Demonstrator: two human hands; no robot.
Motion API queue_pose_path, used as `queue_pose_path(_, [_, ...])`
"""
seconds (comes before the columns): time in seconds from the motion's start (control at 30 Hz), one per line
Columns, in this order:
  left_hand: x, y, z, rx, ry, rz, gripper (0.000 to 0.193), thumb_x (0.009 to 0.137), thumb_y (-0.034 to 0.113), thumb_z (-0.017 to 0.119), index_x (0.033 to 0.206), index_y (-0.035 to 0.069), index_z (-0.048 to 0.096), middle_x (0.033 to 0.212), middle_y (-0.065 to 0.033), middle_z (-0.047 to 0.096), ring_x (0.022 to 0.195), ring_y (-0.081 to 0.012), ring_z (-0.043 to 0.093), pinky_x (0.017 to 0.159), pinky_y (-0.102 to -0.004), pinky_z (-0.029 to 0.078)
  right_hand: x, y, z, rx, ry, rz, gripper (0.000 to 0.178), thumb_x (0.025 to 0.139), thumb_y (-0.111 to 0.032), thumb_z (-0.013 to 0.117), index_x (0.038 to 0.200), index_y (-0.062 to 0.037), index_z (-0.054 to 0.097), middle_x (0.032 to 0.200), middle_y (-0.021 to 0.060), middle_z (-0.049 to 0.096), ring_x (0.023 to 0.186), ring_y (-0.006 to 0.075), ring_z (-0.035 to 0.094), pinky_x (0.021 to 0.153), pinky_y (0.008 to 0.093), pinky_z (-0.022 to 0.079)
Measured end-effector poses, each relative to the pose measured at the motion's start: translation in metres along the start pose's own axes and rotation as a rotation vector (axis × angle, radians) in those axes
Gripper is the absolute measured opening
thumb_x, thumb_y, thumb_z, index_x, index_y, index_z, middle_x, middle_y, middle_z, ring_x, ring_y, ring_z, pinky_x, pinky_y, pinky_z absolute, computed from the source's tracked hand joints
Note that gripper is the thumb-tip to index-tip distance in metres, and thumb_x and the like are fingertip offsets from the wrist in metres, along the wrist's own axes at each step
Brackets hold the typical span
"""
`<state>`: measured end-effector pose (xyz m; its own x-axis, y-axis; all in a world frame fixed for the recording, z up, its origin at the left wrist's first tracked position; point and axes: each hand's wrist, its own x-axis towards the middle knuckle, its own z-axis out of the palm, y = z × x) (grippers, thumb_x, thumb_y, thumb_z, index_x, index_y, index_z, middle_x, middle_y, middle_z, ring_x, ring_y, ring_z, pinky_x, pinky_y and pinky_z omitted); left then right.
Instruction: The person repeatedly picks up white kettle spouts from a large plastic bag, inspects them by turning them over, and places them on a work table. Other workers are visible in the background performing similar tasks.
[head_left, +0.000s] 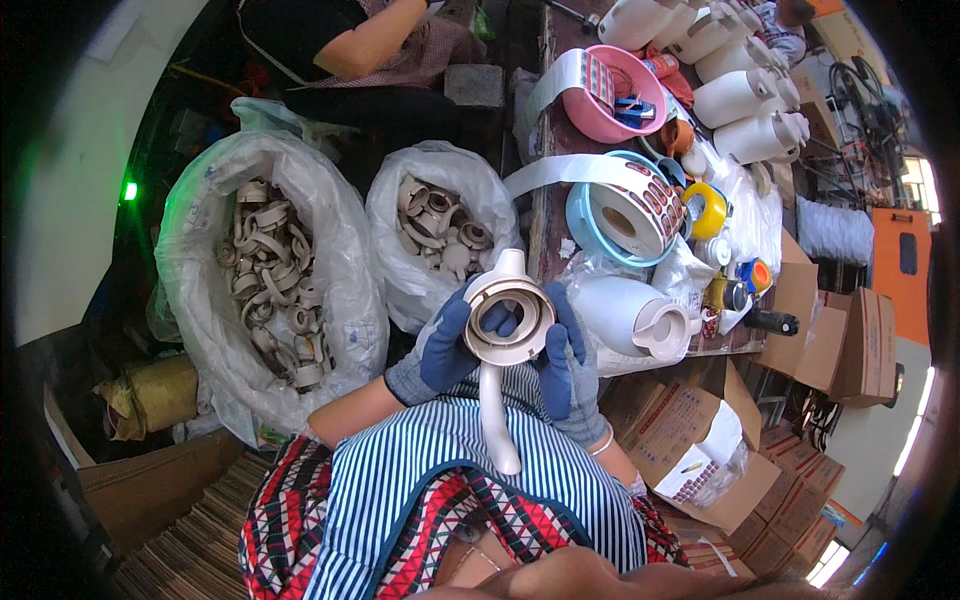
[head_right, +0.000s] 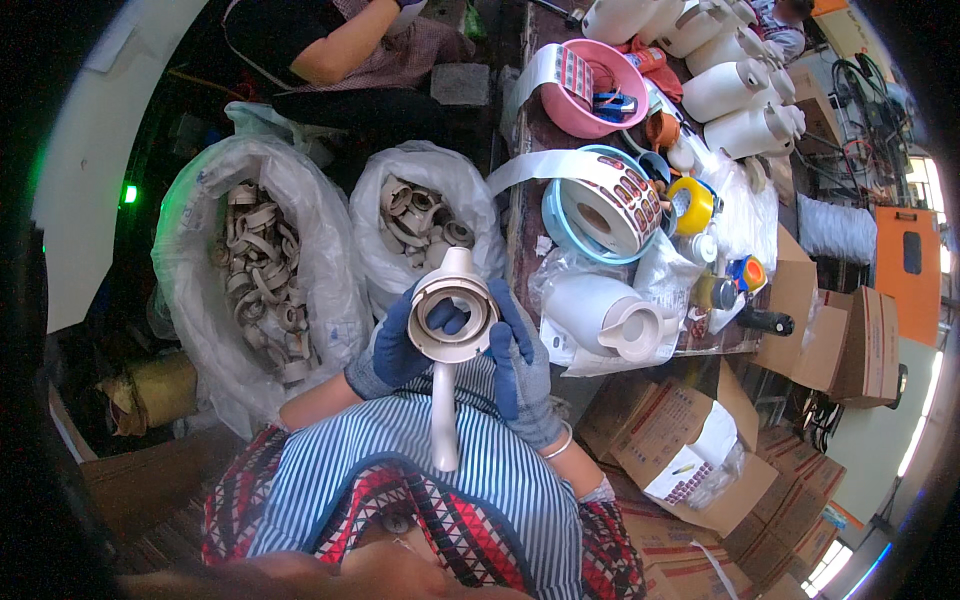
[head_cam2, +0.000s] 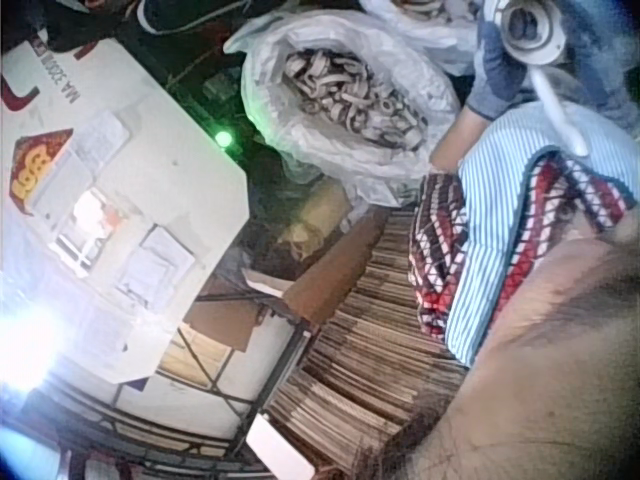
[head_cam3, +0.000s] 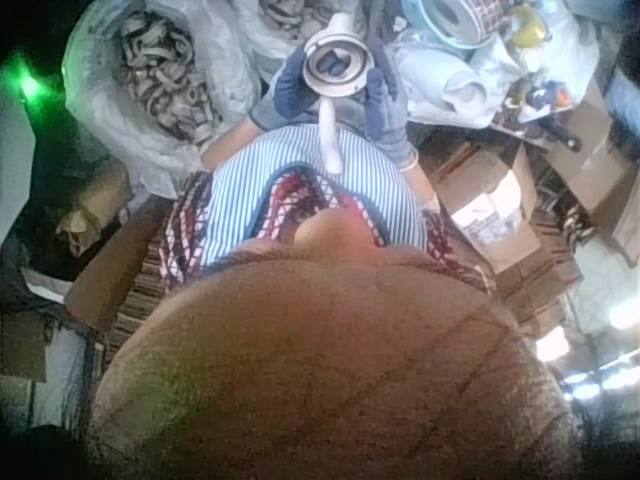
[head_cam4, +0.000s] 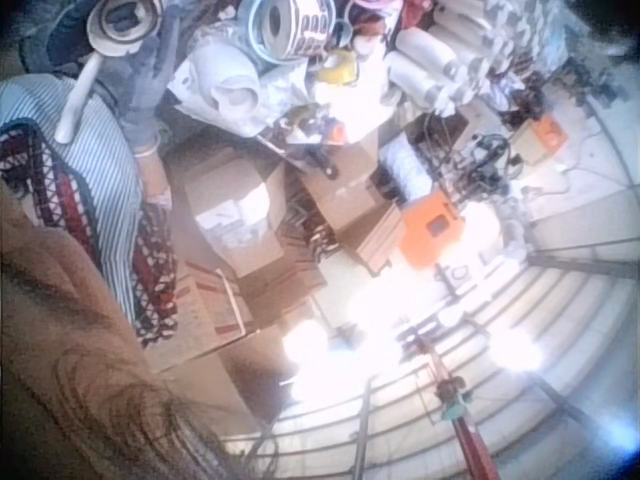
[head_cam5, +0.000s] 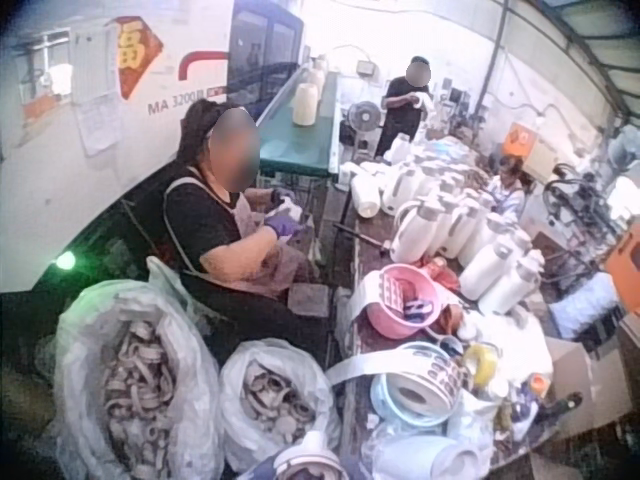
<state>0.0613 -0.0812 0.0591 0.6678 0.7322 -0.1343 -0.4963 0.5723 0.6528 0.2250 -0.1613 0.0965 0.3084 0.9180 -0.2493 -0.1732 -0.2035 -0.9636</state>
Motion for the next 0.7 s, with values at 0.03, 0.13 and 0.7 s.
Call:
queue_pose_path(0.03, [0.0, 0.001, 0.0, 0.088, -0.029, 0.038, 0.066, 0.098, 0.042, 0.052, 0.148, 0.003, 0.031, 0.143, -0.0116, 0.046, 0.13, -0.0186, 0.048, 0.111, -0.0344, 0.038, 0.0, 0.004, -0.003, 0.024, -0.024, 0.004, 0.06, 0.103, -0.038, 0.049, 0.147, 0.0014, 0.036, 0.145, 0.014, 0.045, 0.131, 0.0216, 0.045, 0.112, 0.0372, 0.034])
queue_pose_path(0.13, [-0.001, 0.007, 0.002, 0.244, -0.086, 0.083, 0.069, 0.098, 0.043, 0.052, 0.15, 0.003, 0.028, 0.144, -0.0119, 0.044, 0.132, -0.019, 0.046, 0.112, -0.0346, 0.037, -0.006, 0.022, -0.002, 0.283, -0.051, 0.003, 0.06, 0.103, -0.037, 0.047, 0.149, -0.0011, 0.032, 0.146, 0.0124, 0.044, 0.132, 0.0214, 0.044, 0.112, 0.0374, 0.035])
queue_pose_path(0.7, [-0.012, 0.026, 0.003, 0.199, 0.072, 0.078, 0.066, 0.097, 0.027, 0.058, 0.151, 0.003, 0.027, 0.149, -0.0102, 0.039, 0.135, -0.0188, 0.04, 0.115, -0.0348, 0.03, 0.004, 0.024, 0.028, 0.336, 0.006, -0.009, 0.043, 0.105, -0.025, 0.044, 0.141, -0.0022, 0.04, 0.138, 0.0102, 0.05, 0.126, 0.0207, 0.05, 0.11, 0.037, 0.038])
